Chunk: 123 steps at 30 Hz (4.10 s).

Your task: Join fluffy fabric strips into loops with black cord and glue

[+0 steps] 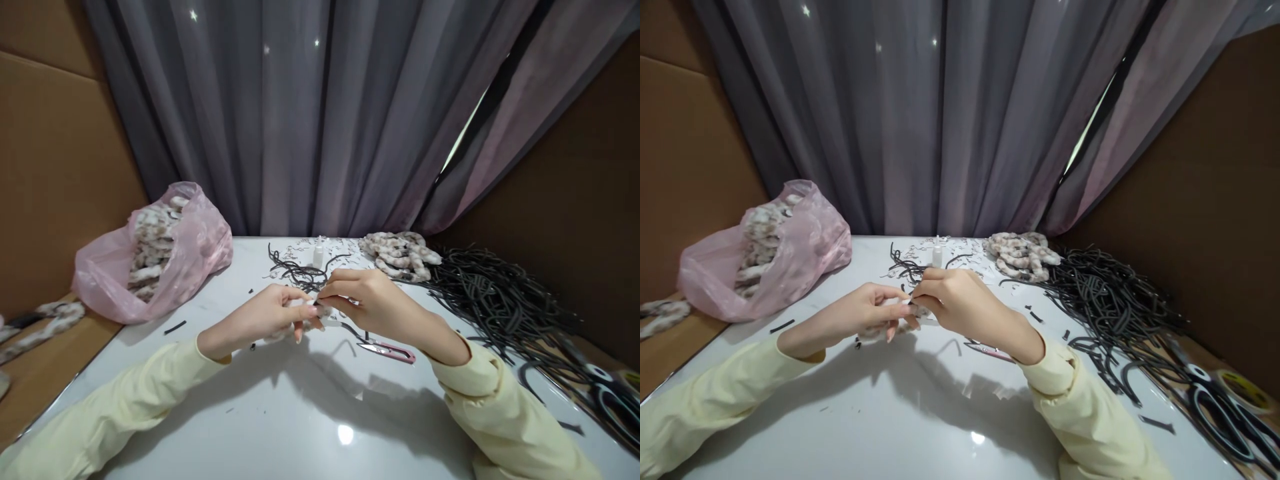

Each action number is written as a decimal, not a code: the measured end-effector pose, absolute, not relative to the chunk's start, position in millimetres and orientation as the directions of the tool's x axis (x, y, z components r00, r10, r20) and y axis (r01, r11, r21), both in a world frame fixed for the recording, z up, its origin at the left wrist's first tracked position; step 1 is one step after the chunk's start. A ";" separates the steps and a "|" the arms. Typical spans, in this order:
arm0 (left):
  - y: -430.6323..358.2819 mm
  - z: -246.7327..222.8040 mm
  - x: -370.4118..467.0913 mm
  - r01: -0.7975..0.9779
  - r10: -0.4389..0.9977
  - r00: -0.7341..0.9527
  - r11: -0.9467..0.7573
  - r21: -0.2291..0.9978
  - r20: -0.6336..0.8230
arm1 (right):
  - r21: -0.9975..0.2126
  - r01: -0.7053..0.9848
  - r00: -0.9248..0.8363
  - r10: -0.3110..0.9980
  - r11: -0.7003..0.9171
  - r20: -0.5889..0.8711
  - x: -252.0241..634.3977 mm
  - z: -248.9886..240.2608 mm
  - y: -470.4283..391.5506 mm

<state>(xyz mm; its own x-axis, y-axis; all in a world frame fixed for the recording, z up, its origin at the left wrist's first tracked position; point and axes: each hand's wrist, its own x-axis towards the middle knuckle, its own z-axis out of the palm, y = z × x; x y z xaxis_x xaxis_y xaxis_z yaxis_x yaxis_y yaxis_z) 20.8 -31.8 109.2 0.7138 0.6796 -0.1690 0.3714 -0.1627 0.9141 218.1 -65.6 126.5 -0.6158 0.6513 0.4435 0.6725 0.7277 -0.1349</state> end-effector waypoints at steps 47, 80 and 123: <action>-24.1 94.1 23.5 0.271 0.875 0.419 -0.376 0.886 0.243 | -0.449 0.610 -0.265 0.702 0.653 0.661 204.5 120.4 -61.6; -6.8 82.5 11.2 0.406 0.532 0.579 -0.845 0.347 0.618 | -0.965 -0.150 -0.399 0.906 -0.213 -0.138 185.1 87.8 -43.9; -21.0 79.2 27.1 0.314 0.763 0.542 -0.572 0.758 0.351 | -0.574 0.614 -0.343 0.839 0.541 0.423 218.5 123.7 -50.0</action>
